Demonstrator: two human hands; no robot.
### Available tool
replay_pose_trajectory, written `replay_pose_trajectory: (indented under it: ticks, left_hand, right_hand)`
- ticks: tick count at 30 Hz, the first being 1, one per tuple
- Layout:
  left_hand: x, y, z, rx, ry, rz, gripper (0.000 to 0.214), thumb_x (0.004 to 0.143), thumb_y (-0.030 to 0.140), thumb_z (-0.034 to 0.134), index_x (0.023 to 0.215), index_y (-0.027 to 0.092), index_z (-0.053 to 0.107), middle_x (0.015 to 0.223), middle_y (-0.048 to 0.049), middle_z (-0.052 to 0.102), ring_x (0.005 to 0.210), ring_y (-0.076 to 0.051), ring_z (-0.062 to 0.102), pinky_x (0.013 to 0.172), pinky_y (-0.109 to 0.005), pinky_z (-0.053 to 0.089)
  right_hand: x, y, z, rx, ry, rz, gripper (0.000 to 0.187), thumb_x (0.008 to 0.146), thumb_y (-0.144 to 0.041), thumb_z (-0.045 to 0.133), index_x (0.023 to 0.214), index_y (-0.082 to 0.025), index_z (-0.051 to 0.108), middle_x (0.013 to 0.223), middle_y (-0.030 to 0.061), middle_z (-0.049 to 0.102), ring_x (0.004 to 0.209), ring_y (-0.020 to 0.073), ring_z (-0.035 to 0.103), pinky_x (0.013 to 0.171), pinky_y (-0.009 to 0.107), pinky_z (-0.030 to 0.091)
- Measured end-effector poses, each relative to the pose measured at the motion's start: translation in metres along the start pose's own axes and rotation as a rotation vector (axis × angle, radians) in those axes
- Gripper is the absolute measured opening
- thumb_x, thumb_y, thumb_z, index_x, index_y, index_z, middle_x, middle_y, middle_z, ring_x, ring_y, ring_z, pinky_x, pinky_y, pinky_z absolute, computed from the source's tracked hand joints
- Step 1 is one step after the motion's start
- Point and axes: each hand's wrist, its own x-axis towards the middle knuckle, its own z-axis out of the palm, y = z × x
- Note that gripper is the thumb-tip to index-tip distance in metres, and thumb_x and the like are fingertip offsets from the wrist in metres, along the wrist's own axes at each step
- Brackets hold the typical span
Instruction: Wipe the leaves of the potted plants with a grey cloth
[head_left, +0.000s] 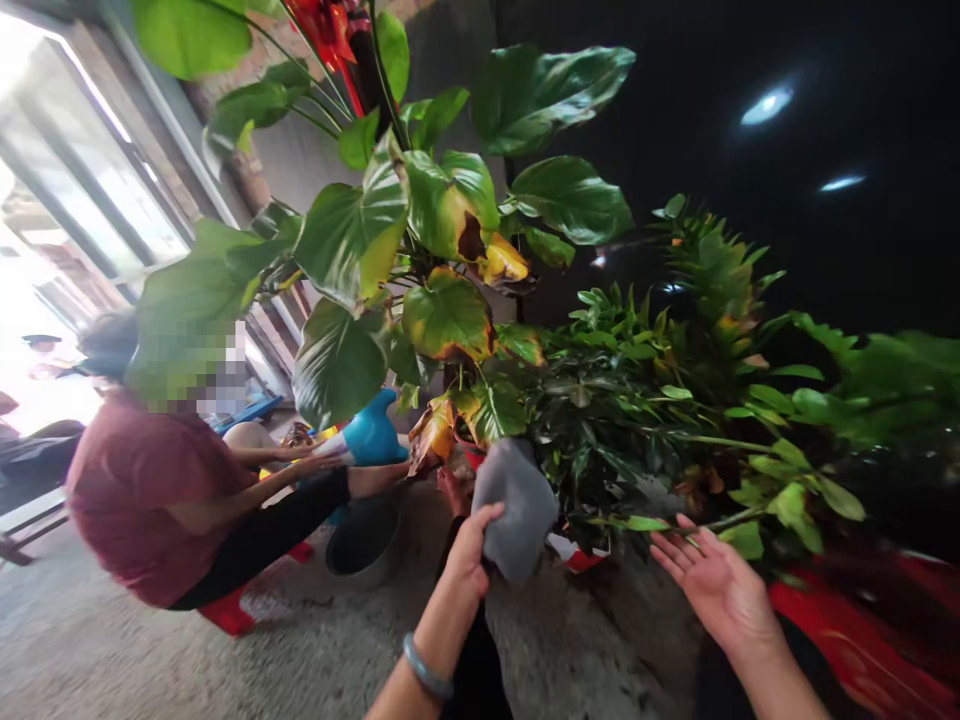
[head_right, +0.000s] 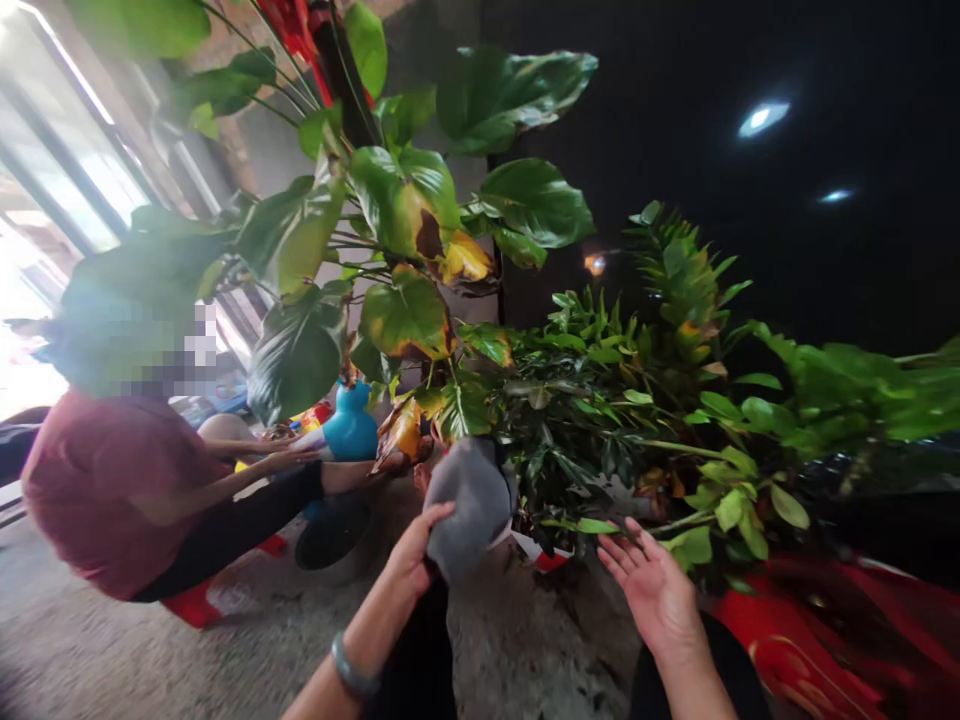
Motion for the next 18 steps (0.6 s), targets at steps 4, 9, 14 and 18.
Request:
replay_pose_trajectory:
  ticks: [4,9,14,18]
  left_hand:
    - [-0.017,0.006,0.0,0.012,-0.014,0.001,0.009,0.071,0.012,0.06,0.063,0.011,0.063,0.048,-0.007,0.065,0.039,-0.017,0.058,0.045,-0.027,0.049]
    - [-0.019,0.047,0.035,-0.147,-0.165,0.422,0.015,0.063,0.014,0.071,0.076,0.015,0.065,0.065,-0.0019,0.071,0.056,-0.016,0.066,0.058,-0.026,0.053]
    - [0.001,0.008,0.027,0.032,-0.124,0.283,0.019,0.06,0.016,0.075,0.076,0.012,0.066,0.062,-0.0046,0.07,0.051,-0.016,0.062,0.057,-0.027,0.051]
    - [-0.008,-0.021,-0.001,0.122,-0.06,-0.091,0.007,0.064,0.017,0.064,0.064,0.011,0.065,0.052,-0.0081,0.066,0.043,-0.018,0.058,0.049,-0.03,0.049]
  right_hand:
    - [-0.007,-0.003,0.008,-0.003,0.028,-0.021,0.027,0.062,-0.033,0.07,0.087,-0.022,0.068,0.085,0.0066,0.072,0.084,0.0274,0.07,0.096,0.053,0.047]
    - [-0.014,-0.007,0.022,0.038,0.002,-0.08,0.028,0.062,-0.039,0.07,0.085,-0.024,0.068,0.09,0.0059,0.071,0.092,0.0277,0.068,0.109,0.054,0.032]
    - [-0.014,-0.005,0.028,0.067,0.011,-0.099,0.026,0.061,-0.039,0.07,0.082,-0.024,0.068,0.089,0.0058,0.071,0.091,0.0268,0.067,0.109,0.053,0.031]
    - [-0.012,-0.005,0.023,0.05,0.04,-0.064,0.027,0.059,-0.035,0.072,0.082,-0.022,0.068,0.086,0.0067,0.071,0.088,0.0273,0.068,0.106,0.054,0.035]
